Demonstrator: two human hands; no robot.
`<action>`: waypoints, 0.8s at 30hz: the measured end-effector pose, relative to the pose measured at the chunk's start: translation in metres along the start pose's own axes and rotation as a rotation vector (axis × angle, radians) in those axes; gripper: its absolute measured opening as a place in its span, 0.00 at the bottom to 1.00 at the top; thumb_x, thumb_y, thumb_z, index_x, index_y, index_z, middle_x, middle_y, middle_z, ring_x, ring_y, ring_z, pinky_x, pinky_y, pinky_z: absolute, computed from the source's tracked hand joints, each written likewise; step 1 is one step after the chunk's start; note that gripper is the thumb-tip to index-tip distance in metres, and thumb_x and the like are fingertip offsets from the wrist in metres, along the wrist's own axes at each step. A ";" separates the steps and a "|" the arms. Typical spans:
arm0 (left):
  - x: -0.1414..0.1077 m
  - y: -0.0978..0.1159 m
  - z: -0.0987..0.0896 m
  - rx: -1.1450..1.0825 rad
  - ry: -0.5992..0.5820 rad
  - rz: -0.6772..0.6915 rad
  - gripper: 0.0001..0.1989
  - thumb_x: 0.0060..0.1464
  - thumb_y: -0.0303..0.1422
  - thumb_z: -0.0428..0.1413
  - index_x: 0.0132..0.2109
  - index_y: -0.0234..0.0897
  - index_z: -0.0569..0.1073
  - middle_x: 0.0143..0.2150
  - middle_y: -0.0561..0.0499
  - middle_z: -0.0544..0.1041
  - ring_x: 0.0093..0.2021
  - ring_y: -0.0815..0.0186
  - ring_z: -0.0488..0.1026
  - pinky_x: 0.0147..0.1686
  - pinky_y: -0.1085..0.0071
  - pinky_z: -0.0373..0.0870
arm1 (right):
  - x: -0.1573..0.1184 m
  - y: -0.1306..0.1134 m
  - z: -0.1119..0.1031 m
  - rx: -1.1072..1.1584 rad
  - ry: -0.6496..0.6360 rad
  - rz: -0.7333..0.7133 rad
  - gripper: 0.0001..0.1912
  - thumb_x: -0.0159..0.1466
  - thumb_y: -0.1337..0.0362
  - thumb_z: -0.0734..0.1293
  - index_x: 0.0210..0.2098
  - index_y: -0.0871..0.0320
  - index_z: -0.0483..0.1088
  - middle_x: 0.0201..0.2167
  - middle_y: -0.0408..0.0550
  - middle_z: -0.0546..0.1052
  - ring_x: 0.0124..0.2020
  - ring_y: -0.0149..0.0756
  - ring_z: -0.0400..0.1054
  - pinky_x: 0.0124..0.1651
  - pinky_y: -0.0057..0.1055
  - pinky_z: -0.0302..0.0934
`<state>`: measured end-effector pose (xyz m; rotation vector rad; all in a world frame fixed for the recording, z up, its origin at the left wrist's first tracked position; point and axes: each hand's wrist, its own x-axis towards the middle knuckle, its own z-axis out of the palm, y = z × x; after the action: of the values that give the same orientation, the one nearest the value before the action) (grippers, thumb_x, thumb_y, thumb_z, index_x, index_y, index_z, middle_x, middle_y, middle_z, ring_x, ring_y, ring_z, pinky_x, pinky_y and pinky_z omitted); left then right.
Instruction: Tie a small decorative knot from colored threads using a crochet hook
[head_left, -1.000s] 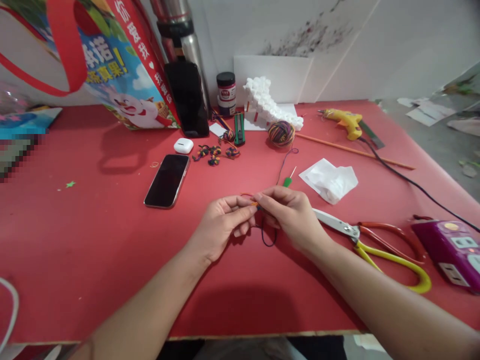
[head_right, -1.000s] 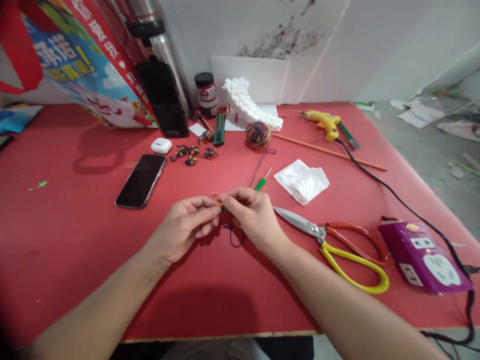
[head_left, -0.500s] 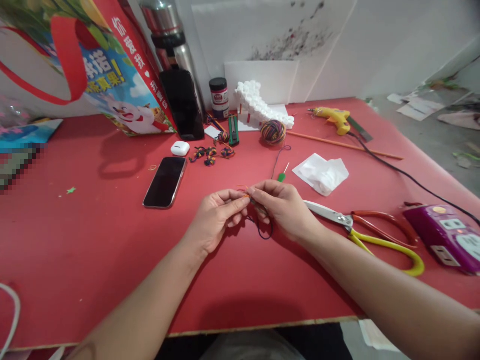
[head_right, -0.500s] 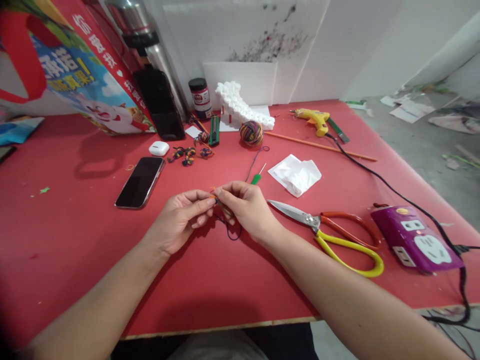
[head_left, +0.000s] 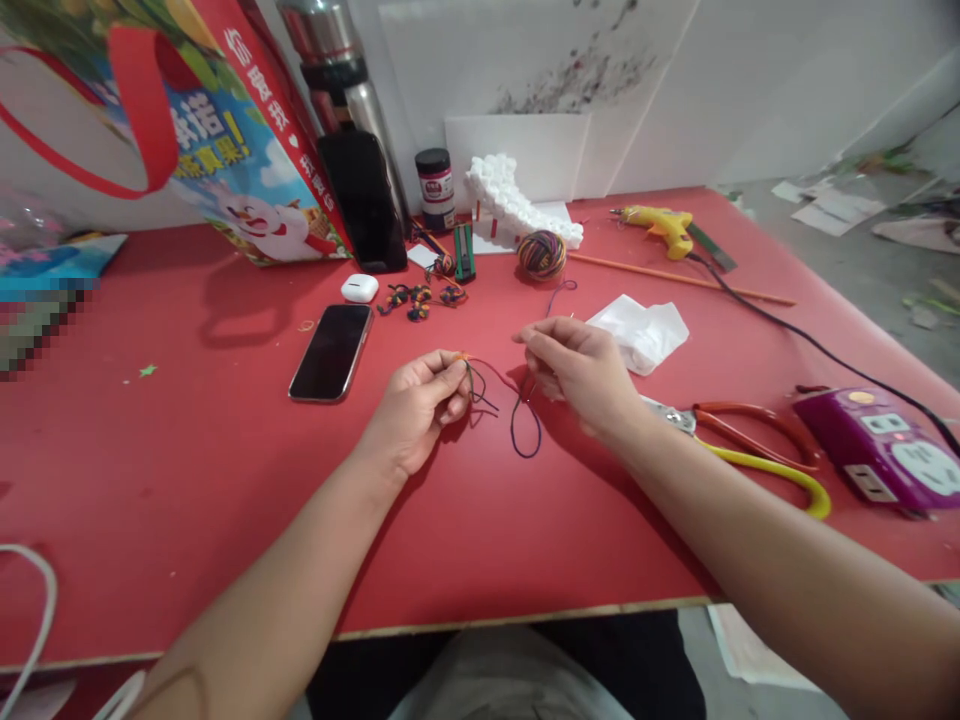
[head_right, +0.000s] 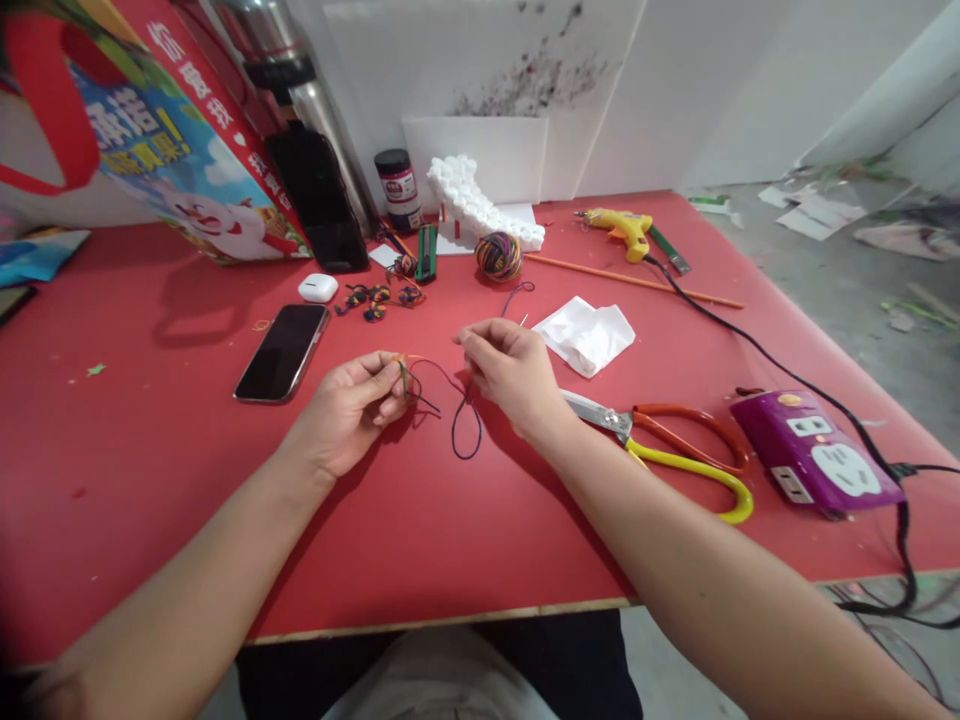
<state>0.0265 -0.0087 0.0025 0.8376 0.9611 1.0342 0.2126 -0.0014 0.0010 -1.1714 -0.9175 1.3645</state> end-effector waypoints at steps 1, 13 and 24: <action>0.001 0.000 0.000 0.005 -0.003 -0.005 0.15 0.48 0.33 0.72 0.30 0.32 0.73 0.25 0.55 0.72 0.19 0.79 0.61 0.20 0.78 0.50 | -0.001 0.001 0.001 -0.004 -0.011 0.008 0.12 0.55 0.58 0.76 0.31 0.60 0.75 0.17 0.35 0.68 0.14 0.19 0.50 0.18 0.25 0.39; 0.002 0.000 0.000 0.004 0.004 -0.055 0.12 0.47 0.32 0.72 0.32 0.31 0.77 0.27 0.52 0.76 0.22 0.76 0.67 0.22 0.77 0.59 | -0.003 0.011 0.002 -0.190 -0.101 -0.079 0.25 0.57 0.44 0.77 0.19 0.56 0.72 0.12 0.36 0.58 0.17 0.25 0.49 0.20 0.28 0.39; 0.001 0.003 0.000 0.114 0.052 -0.041 0.13 0.47 0.35 0.72 0.31 0.33 0.77 0.26 0.51 0.77 0.22 0.74 0.67 0.22 0.76 0.57 | 0.009 0.014 -0.005 -0.203 -0.024 -0.116 0.22 0.58 0.46 0.75 0.21 0.55 0.71 0.12 0.34 0.57 0.17 0.24 0.46 0.22 0.30 0.37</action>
<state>0.0260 -0.0071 0.0053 0.8849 1.0858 0.9764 0.2152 0.0055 -0.0148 -1.2362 -1.1442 1.2155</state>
